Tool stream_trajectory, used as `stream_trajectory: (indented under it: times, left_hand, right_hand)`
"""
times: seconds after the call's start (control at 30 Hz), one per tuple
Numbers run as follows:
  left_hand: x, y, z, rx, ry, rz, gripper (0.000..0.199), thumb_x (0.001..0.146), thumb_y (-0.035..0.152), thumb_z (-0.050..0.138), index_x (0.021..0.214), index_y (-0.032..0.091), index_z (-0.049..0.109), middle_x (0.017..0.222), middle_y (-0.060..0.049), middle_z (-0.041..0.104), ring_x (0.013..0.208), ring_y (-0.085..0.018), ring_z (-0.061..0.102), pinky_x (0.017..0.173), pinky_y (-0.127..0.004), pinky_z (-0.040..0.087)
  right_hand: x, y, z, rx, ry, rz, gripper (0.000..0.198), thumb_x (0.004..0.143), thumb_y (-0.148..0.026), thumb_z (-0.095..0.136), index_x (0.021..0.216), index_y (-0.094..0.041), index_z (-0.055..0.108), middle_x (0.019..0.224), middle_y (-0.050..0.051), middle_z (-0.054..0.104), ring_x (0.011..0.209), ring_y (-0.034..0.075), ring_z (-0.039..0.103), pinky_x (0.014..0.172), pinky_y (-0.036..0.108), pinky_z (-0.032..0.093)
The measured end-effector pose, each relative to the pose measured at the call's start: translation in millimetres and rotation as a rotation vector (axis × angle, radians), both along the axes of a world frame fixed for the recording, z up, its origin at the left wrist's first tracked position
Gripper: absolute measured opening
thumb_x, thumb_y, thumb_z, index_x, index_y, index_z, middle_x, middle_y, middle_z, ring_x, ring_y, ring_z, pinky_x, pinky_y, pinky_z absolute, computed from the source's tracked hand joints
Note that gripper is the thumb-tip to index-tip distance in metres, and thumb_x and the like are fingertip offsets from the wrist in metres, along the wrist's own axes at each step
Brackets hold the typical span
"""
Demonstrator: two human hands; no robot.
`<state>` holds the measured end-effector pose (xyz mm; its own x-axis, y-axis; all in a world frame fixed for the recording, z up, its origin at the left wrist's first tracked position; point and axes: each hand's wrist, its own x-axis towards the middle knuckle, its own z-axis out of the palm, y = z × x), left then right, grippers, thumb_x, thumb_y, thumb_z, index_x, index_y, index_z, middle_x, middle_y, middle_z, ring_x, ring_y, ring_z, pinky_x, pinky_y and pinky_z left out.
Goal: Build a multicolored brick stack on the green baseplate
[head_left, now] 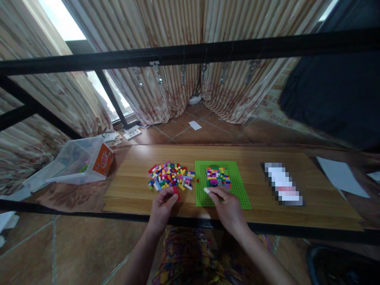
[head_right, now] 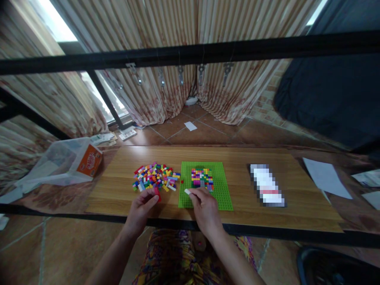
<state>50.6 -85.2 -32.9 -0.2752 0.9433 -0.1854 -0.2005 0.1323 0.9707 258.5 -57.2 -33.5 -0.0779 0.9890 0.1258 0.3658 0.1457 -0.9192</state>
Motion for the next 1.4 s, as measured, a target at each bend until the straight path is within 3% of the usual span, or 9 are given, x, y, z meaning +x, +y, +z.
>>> stream_trajectory:
  times: [0.13, 0.23, 0.33, 0.7, 0.8, 0.93, 1.2, 1.4]
  left_hand:
    - [-19, 4, -4.5, 0.025, 0.258, 0.027, 0.02, 0.071, 0.03, 0.07, 0.083, 0.015, 0.065, 0.077, 0.0, 0.064, 0.073, -0.014, 0.057, 0.072, -0.025, 0.044]
    - [-27, 6, -10.3, 0.02, 0.426, 0.014, 0.02, 0.074, 0.031, 0.065, 0.085, 0.015, 0.064, 0.079, -0.001, 0.066, 0.075, -0.016, 0.059, 0.073, -0.027, 0.045]
    - [-30, 7, -13.4, -0.017, 0.55, -0.014, 0.022, 0.075, 0.034, 0.062, 0.088, 0.015, 0.064, 0.081, -0.003, 0.068, 0.077, -0.018, 0.062, 0.075, -0.029, 0.047]
    - [-31, 11, -12.0, -0.103, 0.883, 0.069, 0.031, 0.079, 0.034, 0.056, 0.103, 0.016, 0.061, 0.09, -0.007, 0.068, 0.079, -0.022, 0.066, 0.075, -0.035, 0.052]
    - [-29, 10, -12.0, -0.052, 1.0, 0.115, 0.032, 0.081, 0.032, 0.056, 0.107, 0.015, 0.06, 0.094, -0.009, 0.066, 0.081, -0.023, 0.066, 0.076, -0.037, 0.054]
    - [-13, 8, -8.8, 0.141, 1.162, 0.169, 0.027, 0.085, 0.028, 0.054, 0.108, 0.014, 0.06, 0.1, -0.012, 0.064, 0.094, -0.025, 0.063, 0.084, -0.041, 0.053]
    - [64, 10, -12.7, 0.43, 1.189, -0.213, 0.044, 0.086, 0.016, 0.052, 0.13, 0.016, 0.05, 0.12, -0.014, 0.057, 0.113, -0.024, 0.053, 0.098, -0.04, 0.048]
    - [81, 18, -22.2, 0.419, 1.236, -0.339, 0.049, 0.088, 0.018, 0.049, 0.137, 0.013, 0.045, 0.122, -0.018, 0.054, 0.113, -0.028, 0.051, 0.097, -0.045, 0.047]
  right_hand:
    - [21, 19, 6, 0.226, -0.358, 0.027, 0.025, 0.093, -0.029, 0.048, 0.091, -0.022, 0.073, 0.09, 0.007, 0.067, 0.086, 0.022, 0.062, 0.078, 0.037, 0.048]
    - [25, 30, 8, 0.293, -0.579, 0.074, 0.023, 0.092, -0.026, 0.051, 0.086, -0.021, 0.072, 0.085, 0.007, 0.064, 0.086, 0.024, 0.058, 0.078, 0.037, 0.047]
    - [25, 37, 8, 0.31, -0.669, 0.102, 0.016, 0.088, -0.025, 0.057, 0.079, -0.021, 0.071, 0.083, 0.006, 0.061, 0.085, 0.024, 0.056, 0.077, 0.036, 0.046]
    - [27, 42, 5, 0.224, -0.514, -0.026, 0.009, 0.081, -0.022, 0.061, 0.075, -0.021, 0.067, 0.081, 0.004, 0.064, 0.081, 0.021, 0.06, 0.076, 0.035, 0.046]
    - [31, 39, 8, 0.204, -0.42, -0.066, 0.013, 0.083, -0.027, 0.058, 0.076, -0.021, 0.067, 0.081, 0.004, 0.064, 0.078, 0.02, 0.061, 0.074, 0.034, 0.047]
    - [39, 38, 8, 0.228, -0.381, -0.184, 0.024, 0.086, -0.038, 0.054, 0.08, -0.02, 0.068, 0.085, 0.007, 0.066, 0.082, 0.022, 0.062, 0.078, 0.038, 0.048]
    - [27, 38, -14, 0.247, -0.508, -0.306, 0.054, 0.085, -0.053, 0.055, 0.121, -0.013, 0.057, 0.12, 0.019, 0.057, 0.114, 0.032, 0.049, 0.096, 0.05, 0.04]
    - [20, 35, -22, 0.147, -0.44, -0.344, 0.06, 0.084, -0.055, 0.053, 0.127, -0.014, 0.051, 0.12, 0.02, 0.057, 0.112, 0.033, 0.05, 0.092, 0.049, 0.04]
